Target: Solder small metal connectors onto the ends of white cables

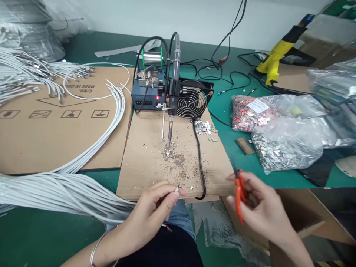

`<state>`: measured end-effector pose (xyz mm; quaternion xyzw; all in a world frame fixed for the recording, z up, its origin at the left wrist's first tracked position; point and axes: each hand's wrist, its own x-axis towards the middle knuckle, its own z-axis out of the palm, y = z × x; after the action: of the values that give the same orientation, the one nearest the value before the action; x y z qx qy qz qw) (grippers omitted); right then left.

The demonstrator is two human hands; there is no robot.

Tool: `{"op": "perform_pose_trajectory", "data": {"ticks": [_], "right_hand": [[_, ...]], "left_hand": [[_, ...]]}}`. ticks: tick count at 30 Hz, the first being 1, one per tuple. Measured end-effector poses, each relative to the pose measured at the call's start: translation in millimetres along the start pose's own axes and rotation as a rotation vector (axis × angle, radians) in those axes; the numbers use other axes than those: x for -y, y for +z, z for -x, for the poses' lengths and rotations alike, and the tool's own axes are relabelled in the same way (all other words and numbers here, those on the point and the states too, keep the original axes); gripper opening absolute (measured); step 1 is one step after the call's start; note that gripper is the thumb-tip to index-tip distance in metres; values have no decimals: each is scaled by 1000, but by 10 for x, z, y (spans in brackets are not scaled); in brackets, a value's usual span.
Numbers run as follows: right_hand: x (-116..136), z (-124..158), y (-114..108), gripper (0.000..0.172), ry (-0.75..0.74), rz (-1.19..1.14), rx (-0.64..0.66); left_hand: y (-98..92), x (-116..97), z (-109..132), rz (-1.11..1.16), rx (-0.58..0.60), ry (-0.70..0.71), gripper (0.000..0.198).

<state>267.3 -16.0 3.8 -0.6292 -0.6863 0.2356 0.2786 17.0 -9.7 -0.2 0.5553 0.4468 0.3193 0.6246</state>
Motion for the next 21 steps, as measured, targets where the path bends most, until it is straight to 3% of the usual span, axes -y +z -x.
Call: {"op": "perform_pose_trajectory", "data": {"ticks": [3,7,15,21], "right_hand": [[192,178,108,29,-84,40,246],[330,319,224,31,-164,89,417],[418,248,291,22,-150,115,492],[381,285,296,25,-185,135,443]], "left_hand": [[17,31,-33,197,-84,-75,19],[24,9,-55,330,-152,-208,23],[41,-26,-30,348,-170,-180,23],[31,1,-29,326,-156,-166,20]]}}
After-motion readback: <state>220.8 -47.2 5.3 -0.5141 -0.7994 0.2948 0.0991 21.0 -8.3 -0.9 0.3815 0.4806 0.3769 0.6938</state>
